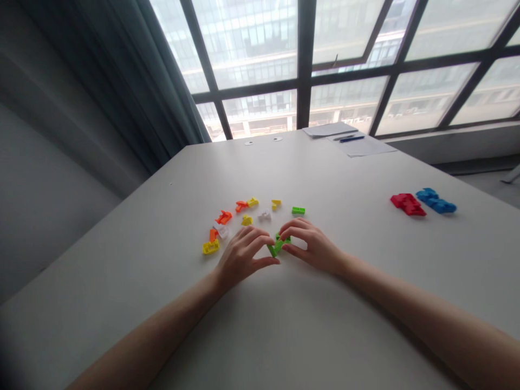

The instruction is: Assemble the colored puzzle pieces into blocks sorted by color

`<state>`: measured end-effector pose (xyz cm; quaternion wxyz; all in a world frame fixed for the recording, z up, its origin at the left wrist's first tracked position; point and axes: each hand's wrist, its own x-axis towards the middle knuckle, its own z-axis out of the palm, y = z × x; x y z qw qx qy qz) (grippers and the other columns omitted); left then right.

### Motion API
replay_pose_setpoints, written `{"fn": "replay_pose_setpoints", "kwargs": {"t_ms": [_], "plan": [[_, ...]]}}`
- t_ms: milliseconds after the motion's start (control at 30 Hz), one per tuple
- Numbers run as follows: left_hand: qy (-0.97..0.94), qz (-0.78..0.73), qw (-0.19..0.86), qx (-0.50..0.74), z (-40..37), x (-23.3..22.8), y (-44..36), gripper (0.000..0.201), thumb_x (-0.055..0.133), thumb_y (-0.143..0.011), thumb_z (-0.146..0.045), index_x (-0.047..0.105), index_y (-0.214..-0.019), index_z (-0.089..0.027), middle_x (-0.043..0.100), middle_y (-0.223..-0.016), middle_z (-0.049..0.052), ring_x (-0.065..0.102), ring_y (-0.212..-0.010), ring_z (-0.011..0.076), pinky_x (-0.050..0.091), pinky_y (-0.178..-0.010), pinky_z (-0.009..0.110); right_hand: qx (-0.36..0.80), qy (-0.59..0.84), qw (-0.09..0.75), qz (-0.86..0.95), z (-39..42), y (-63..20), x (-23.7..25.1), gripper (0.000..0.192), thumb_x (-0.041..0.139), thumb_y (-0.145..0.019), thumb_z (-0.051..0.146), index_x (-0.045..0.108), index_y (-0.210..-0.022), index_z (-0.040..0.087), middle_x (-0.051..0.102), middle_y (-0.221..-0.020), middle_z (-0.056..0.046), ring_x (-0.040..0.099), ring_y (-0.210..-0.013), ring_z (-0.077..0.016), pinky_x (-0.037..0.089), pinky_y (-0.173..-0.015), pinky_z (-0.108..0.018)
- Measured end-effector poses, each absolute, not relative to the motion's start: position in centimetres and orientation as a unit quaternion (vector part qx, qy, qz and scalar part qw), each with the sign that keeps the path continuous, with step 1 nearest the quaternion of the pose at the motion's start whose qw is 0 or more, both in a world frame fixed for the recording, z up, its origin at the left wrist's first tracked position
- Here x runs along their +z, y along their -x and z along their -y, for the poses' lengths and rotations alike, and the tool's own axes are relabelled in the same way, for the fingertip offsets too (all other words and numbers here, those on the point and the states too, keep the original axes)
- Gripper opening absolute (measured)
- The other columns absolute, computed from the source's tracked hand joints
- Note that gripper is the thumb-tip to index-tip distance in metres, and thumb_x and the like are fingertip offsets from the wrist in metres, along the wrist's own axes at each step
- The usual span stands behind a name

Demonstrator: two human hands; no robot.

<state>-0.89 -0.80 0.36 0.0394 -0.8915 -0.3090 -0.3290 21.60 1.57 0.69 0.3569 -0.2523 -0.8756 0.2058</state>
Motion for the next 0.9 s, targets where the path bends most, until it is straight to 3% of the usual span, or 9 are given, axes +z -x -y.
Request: {"fn": "replay_pose_setpoints", "kwargs": {"t_ms": [567,900], "plan": [[0.862,0.368,-0.017,-0.348,0.3,-0.23,1.07,0.025,0.063,-0.088,-0.036,0.058,-0.107,-0.02,0.066,-0.101,0.007,0.06,-0.095,0.0206,0.05,-0.085,0.035,0.185,0.299,0.373,0.859,-1.98,-21.67,0.29,0.015,0.056,-0.091,0.034,0.065,-0.094,0.023,0.067,-0.097,-0.008,0.062,-0.093,-0.0207,0.052,-0.082,-0.036],[0.885,0.333,-0.031,-0.325,0.61,0.4,0.87,0.028,0.071,-0.08,-0.044,0.058,-0.088,-0.02,0.069,-0.087,0.003,0.061,-0.086,0.0194,0.048,-0.081,0.033,0.209,0.263,0.359,0.871,-1.79,-21.84,0.51,0.018,0.054,-0.093,0.035,0.065,-0.089,0.022,0.065,-0.099,-0.009,0.06,-0.097,-0.0209,0.051,-0.086,-0.037]]}}
